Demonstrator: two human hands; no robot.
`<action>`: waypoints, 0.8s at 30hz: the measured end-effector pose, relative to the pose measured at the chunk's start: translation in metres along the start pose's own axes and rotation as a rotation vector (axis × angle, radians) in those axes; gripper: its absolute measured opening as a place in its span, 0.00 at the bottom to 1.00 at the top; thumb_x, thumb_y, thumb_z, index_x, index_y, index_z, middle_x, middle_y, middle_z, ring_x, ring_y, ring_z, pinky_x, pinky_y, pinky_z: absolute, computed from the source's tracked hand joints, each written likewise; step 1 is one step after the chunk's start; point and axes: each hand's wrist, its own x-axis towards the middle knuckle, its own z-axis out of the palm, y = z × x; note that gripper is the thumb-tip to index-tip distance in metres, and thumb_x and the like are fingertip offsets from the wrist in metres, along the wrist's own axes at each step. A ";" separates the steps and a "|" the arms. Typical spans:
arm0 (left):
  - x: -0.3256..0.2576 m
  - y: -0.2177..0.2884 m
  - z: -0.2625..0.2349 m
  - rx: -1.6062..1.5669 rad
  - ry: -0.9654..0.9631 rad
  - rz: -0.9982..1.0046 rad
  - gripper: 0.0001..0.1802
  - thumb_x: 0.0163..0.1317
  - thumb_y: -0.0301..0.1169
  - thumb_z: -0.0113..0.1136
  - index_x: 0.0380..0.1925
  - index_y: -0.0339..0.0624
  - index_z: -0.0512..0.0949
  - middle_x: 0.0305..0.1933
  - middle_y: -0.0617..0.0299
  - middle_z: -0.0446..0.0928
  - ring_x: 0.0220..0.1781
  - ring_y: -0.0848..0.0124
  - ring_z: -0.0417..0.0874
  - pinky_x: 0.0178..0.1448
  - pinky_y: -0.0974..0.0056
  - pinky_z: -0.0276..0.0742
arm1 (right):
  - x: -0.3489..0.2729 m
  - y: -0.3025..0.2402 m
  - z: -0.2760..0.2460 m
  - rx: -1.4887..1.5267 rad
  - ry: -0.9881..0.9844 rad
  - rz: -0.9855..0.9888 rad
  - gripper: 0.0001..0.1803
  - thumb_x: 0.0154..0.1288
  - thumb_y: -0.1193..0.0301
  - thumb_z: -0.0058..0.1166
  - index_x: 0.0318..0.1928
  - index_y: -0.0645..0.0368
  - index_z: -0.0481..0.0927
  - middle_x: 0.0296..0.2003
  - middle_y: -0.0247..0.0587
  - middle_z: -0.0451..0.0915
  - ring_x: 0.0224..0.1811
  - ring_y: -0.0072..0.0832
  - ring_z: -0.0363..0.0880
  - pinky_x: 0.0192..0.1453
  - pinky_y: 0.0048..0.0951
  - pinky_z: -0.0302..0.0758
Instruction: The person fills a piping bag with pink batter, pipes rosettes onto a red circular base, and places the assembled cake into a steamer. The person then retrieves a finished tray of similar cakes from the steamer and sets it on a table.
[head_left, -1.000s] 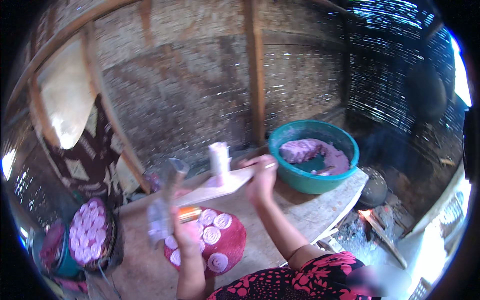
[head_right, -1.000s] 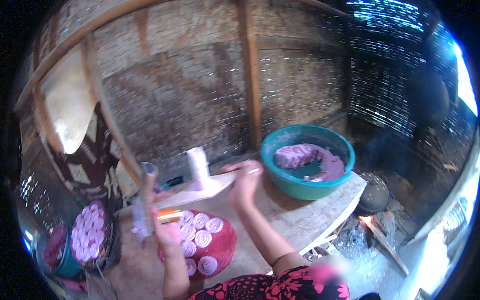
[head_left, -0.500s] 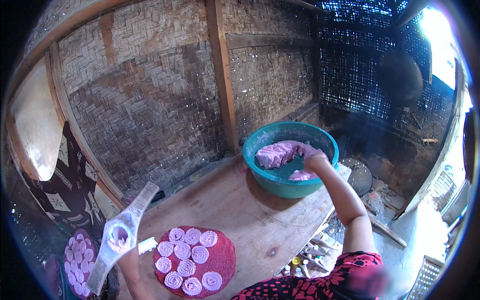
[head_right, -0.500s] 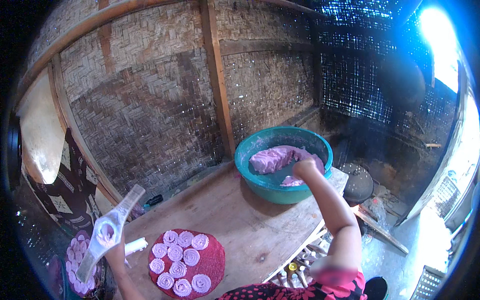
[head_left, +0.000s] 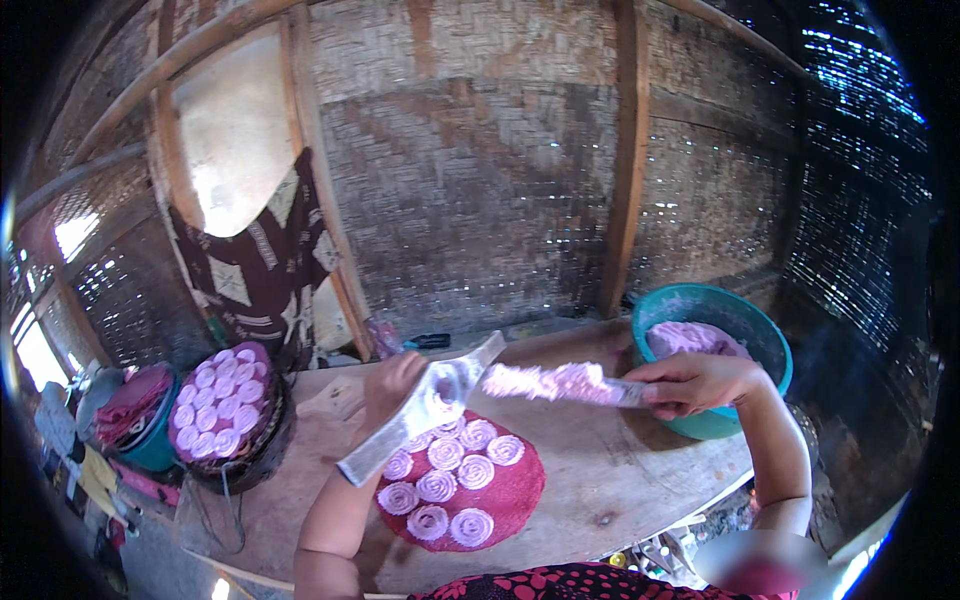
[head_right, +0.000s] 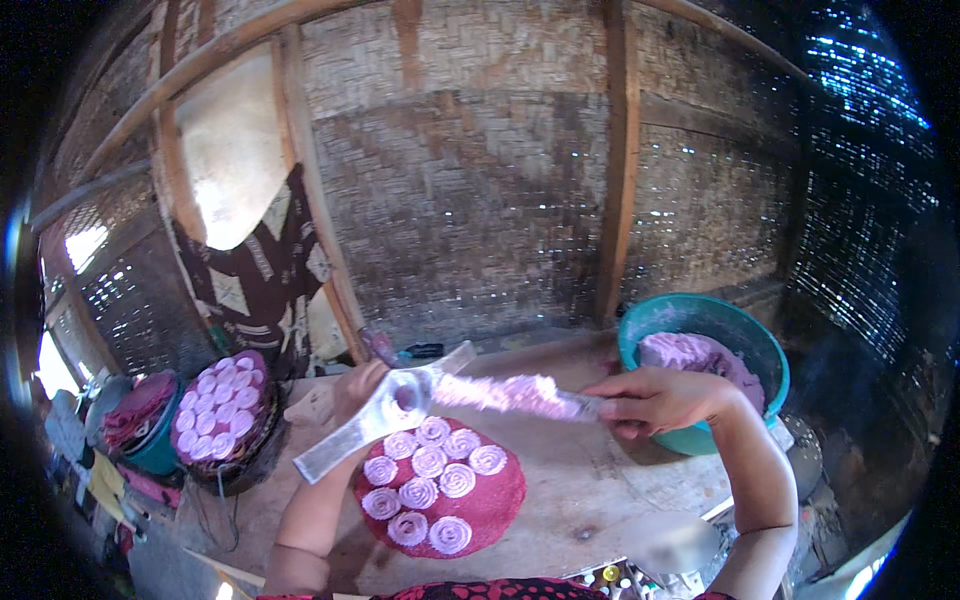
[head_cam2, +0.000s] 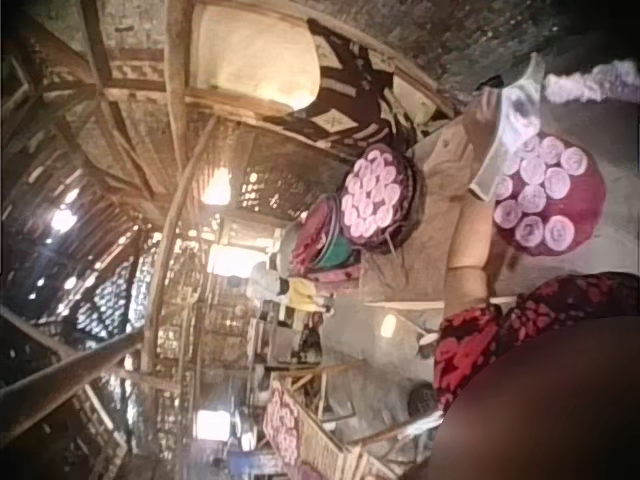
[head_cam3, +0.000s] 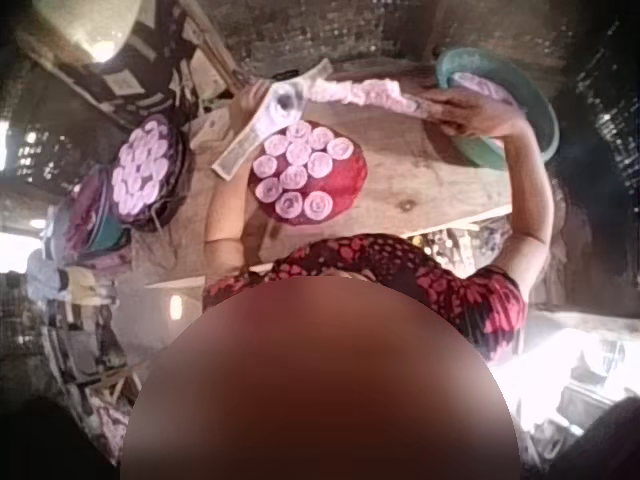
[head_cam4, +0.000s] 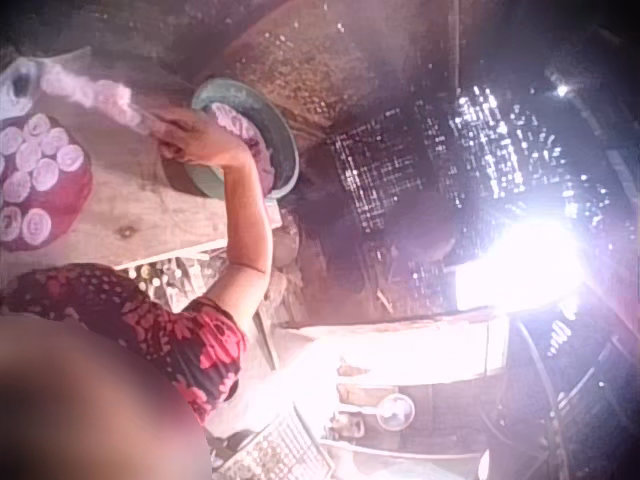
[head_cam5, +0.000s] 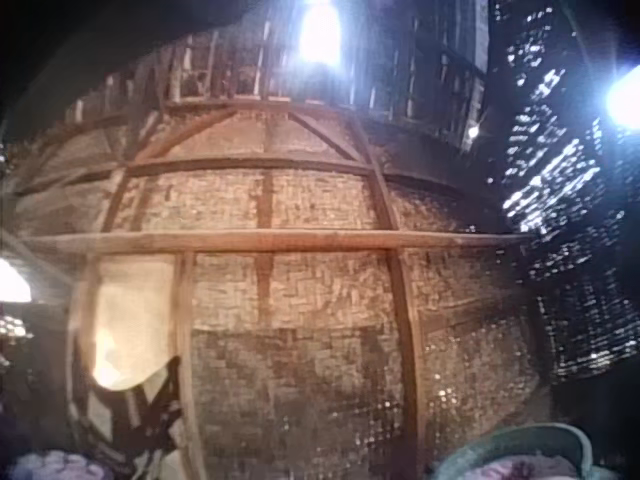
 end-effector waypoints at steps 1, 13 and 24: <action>-0.002 -0.002 -0.001 0.056 -0.020 0.029 0.10 0.48 0.34 0.62 0.25 0.44 0.72 0.25 0.59 0.69 0.27 0.60 0.76 0.28 0.57 0.71 | 0.010 -0.010 0.005 0.043 -0.091 0.076 0.20 0.76 0.64 0.44 0.62 0.58 0.71 0.27 0.28 0.73 0.29 0.17 0.68 0.34 0.24 0.70; -0.012 0.034 -0.055 -0.047 -0.414 -0.316 0.22 0.43 0.33 0.69 0.41 0.42 0.77 0.42 0.52 0.80 0.45 0.51 0.82 0.46 0.53 0.78 | 0.075 -0.066 0.119 -1.493 0.553 -0.811 0.21 0.61 0.70 0.48 0.56 0.59 0.75 0.24 0.34 0.75 0.25 0.26 0.79 0.26 0.27 0.75; -0.063 -0.055 -0.068 0.210 -0.179 -0.585 0.12 0.54 0.33 0.64 0.38 0.42 0.81 0.39 0.54 0.82 0.45 0.56 0.82 0.48 0.55 0.76 | 0.000 -0.012 0.050 -1.487 1.085 -0.331 0.28 0.51 0.74 0.52 0.57 0.46 0.77 0.33 0.34 0.76 0.40 0.32 0.76 0.45 0.33 0.73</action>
